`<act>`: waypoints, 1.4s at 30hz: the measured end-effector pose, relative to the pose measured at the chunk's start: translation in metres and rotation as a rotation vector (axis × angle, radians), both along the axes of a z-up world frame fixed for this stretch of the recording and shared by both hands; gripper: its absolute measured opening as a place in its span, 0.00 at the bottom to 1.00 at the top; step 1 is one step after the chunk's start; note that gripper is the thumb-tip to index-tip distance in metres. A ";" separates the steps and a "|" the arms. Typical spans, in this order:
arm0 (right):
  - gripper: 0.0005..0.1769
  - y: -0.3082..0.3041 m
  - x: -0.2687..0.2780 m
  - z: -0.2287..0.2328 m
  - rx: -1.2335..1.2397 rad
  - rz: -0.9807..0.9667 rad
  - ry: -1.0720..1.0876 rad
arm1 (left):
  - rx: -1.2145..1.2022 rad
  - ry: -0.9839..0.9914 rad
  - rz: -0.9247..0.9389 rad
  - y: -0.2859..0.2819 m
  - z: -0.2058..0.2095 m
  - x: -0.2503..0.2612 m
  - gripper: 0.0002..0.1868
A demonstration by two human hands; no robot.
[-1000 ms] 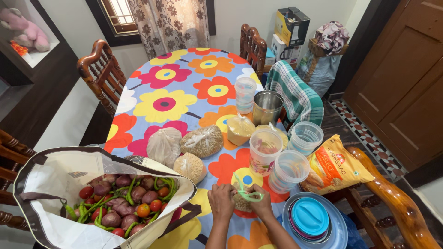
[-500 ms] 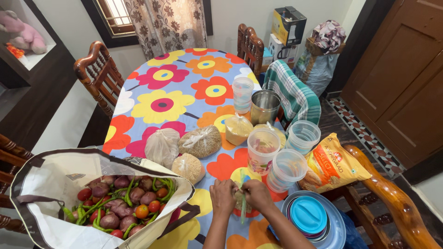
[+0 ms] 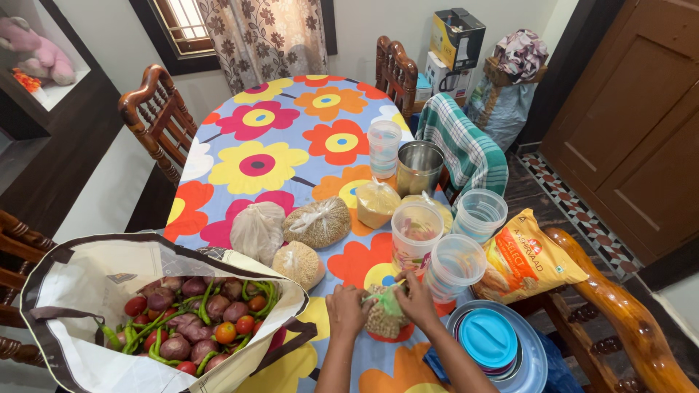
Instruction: The person unpacks various dry food items from plastic bags and transfers them into clear plastic containers on a dining table. They seal each container with a colored lid and arrange them on the table.
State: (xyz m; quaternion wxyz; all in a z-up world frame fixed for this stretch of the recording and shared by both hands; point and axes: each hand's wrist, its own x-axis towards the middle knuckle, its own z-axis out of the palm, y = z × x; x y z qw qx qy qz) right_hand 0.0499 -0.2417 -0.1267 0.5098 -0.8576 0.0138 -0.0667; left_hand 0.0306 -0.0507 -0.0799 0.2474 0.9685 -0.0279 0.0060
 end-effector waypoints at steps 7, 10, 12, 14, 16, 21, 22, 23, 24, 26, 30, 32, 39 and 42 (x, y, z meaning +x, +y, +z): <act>0.12 -0.005 -0.002 0.011 -0.416 0.128 -0.154 | -0.593 -0.239 0.172 -0.002 -0.054 0.024 0.14; 0.10 -0.014 0.007 0.001 -0.217 0.011 -0.117 | -0.730 -0.154 0.280 0.005 -0.065 0.029 0.16; 0.11 -0.017 0.011 -0.005 0.077 -0.099 0.061 | -0.795 -0.106 0.366 0.009 -0.059 0.028 0.17; 0.13 -0.024 0.016 -0.008 0.410 -0.117 0.130 | -0.625 -0.054 0.330 0.010 -0.043 0.020 0.17; 0.13 -0.024 0.019 -0.003 0.562 -0.070 0.159 | -0.557 -0.030 0.309 0.009 -0.023 0.018 0.17; 0.32 -0.007 0.009 0.005 0.015 0.178 -0.137 | -0.749 -0.154 0.222 -0.011 -0.011 0.019 0.16; 0.32 -0.003 0.010 0.003 -0.049 0.207 -0.184 | -0.759 -0.165 0.185 -0.015 -0.013 0.020 0.15; 0.33 0.003 0.010 -0.002 -0.112 0.236 -0.226 | -0.768 -0.173 0.151 -0.019 -0.015 0.019 0.14; 0.34 0.008 0.010 -0.006 -0.174 0.266 -0.267 | -0.776 -0.180 0.117 -0.021 -0.016 0.018 0.13; 0.23 0.013 0.009 -0.011 -0.112 0.311 -0.170 | -0.738 -0.090 0.137 -0.021 -0.015 0.012 0.12; 0.12 0.018 0.010 0.002 -0.206 0.194 0.045 | -0.859 -0.263 0.092 -0.020 -0.015 0.002 0.21; 0.11 0.013 0.012 0.013 -0.121 0.196 0.060 | -0.709 -0.222 0.006 -0.017 -0.012 -0.006 0.33; 0.18 0.018 -0.009 0.064 -0.249 0.264 -0.234 | -0.514 0.034 0.076 -0.040 -0.031 -0.004 0.15; 0.28 -0.002 -0.026 0.102 -0.410 -0.042 -0.436 | -0.455 -0.131 0.075 -0.035 -0.046 0.009 0.11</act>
